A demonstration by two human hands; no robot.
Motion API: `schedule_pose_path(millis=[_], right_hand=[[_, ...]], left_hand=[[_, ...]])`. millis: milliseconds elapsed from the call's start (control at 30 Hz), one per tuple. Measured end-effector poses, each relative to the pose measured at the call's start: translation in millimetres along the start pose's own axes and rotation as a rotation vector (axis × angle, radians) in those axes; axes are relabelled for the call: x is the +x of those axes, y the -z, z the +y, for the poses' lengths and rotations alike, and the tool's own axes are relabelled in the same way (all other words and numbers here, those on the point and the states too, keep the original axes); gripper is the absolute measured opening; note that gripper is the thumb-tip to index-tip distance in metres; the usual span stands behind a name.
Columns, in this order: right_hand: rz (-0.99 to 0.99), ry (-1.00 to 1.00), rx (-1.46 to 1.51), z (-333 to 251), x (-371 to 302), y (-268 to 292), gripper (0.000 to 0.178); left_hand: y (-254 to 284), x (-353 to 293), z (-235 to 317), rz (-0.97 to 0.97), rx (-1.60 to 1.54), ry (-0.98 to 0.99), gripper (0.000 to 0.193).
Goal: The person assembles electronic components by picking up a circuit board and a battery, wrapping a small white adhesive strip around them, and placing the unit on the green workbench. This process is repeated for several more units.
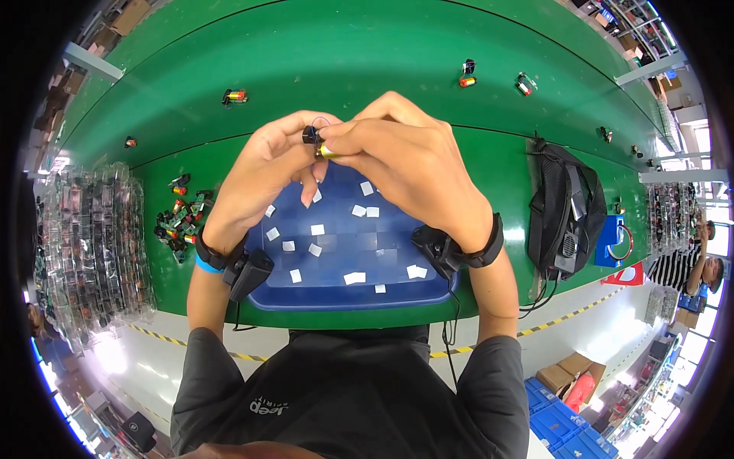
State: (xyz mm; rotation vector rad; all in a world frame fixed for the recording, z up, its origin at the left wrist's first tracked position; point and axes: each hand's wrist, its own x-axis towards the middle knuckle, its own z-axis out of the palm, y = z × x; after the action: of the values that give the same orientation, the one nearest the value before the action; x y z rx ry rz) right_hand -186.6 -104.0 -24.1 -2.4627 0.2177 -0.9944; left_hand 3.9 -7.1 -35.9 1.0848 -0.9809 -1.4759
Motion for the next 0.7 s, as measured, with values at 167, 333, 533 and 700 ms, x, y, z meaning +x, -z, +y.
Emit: schedule_pose_path(millis=[167,333,533,700], right_hand=[[0.054,0.049,-0.117,0.6,-0.1,-1.3,0.025],[0.092,0.07,-0.123,0.6,1.9,1.2,0.023],[0.18,0.111,-0.205,-4.8,3.8,-5.5,0.025],[0.297,0.112,-0.26,-15.9,16.2,-2.3,0.028]], left_hand=[[0.0,-3.8,6.5,-0.018,0.014,0.031,0.027],[-1.2,-7.2,8.0,-0.043,0.059,-0.062,0.028],[-7.5,-7.2,12.5,-0.003,0.118,-0.078,0.032],[-1.4,-5.6,10.9,-0.014,-0.027,-0.146,0.035]])
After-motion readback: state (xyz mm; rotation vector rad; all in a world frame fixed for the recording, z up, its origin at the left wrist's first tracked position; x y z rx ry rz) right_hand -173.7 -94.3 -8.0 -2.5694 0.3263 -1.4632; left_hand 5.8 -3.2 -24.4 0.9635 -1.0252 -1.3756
